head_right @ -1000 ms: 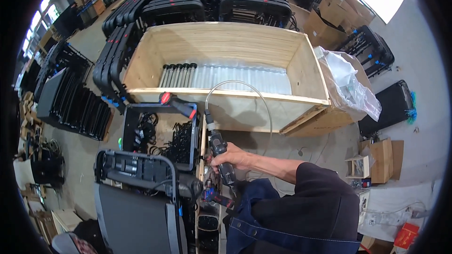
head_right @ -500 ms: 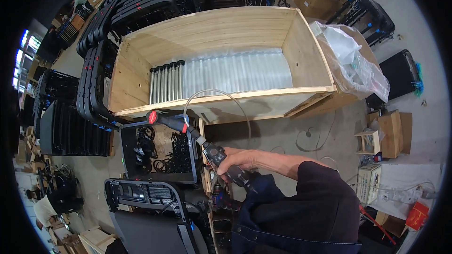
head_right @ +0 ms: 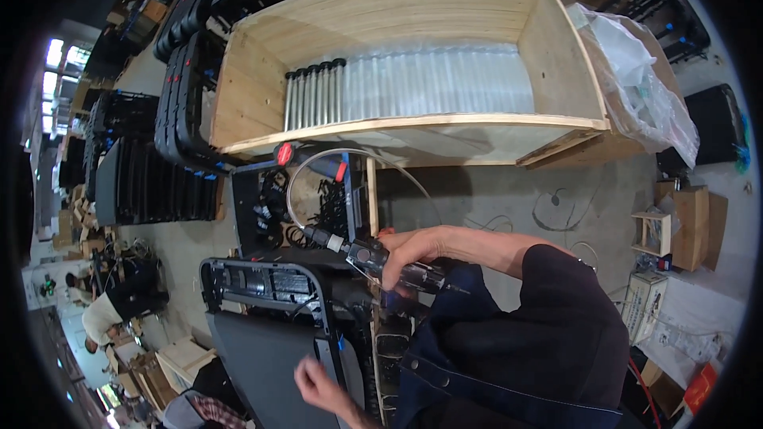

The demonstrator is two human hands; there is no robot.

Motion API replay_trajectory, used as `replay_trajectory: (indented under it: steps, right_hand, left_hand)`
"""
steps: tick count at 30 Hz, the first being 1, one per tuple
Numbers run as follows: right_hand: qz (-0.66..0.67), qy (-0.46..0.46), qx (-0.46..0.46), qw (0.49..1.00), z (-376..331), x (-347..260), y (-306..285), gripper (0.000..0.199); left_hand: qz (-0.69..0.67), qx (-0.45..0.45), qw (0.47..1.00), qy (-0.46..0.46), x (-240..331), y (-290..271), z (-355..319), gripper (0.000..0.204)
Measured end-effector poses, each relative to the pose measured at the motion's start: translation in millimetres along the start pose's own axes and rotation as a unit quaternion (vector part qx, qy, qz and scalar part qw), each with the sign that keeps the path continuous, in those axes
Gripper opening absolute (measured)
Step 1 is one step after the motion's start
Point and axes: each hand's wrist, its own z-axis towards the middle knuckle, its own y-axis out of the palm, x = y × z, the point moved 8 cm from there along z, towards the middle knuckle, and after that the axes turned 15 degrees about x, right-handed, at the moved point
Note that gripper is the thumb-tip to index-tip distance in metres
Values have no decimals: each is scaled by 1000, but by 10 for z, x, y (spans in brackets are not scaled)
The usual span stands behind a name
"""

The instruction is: Assembling the base and motor housing of a treadmill using power screwdrivers and drills.

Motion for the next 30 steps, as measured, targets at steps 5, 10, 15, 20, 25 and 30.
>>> replay_trajectory:
  steps: [5,10,15,20,25,30]
  right_hand:
    - [-60,20,-37,997,51,240,198,29]
    - [-47,13,-55,997,78,297,349,26]
    - [-119,25,-35,992,118,356,391,21]
    - [-117,35,-15,992,130,351,409,22]
    - [-117,36,3,993,142,397,354,20]
    - [-113,49,29,992,67,424,267,17]
  left_hand:
    - [-16,-213,884,415,1787,1148,-358,37]
    - [7,-267,851,452,1735,1346,-364,31]
    - [-19,-275,863,423,1519,1365,-286,26]
    - [-32,-244,860,447,1408,1365,-274,21]
    - [-47,-221,864,450,1304,1399,-287,22]
    - [-77,-214,860,457,1274,1461,-345,24]
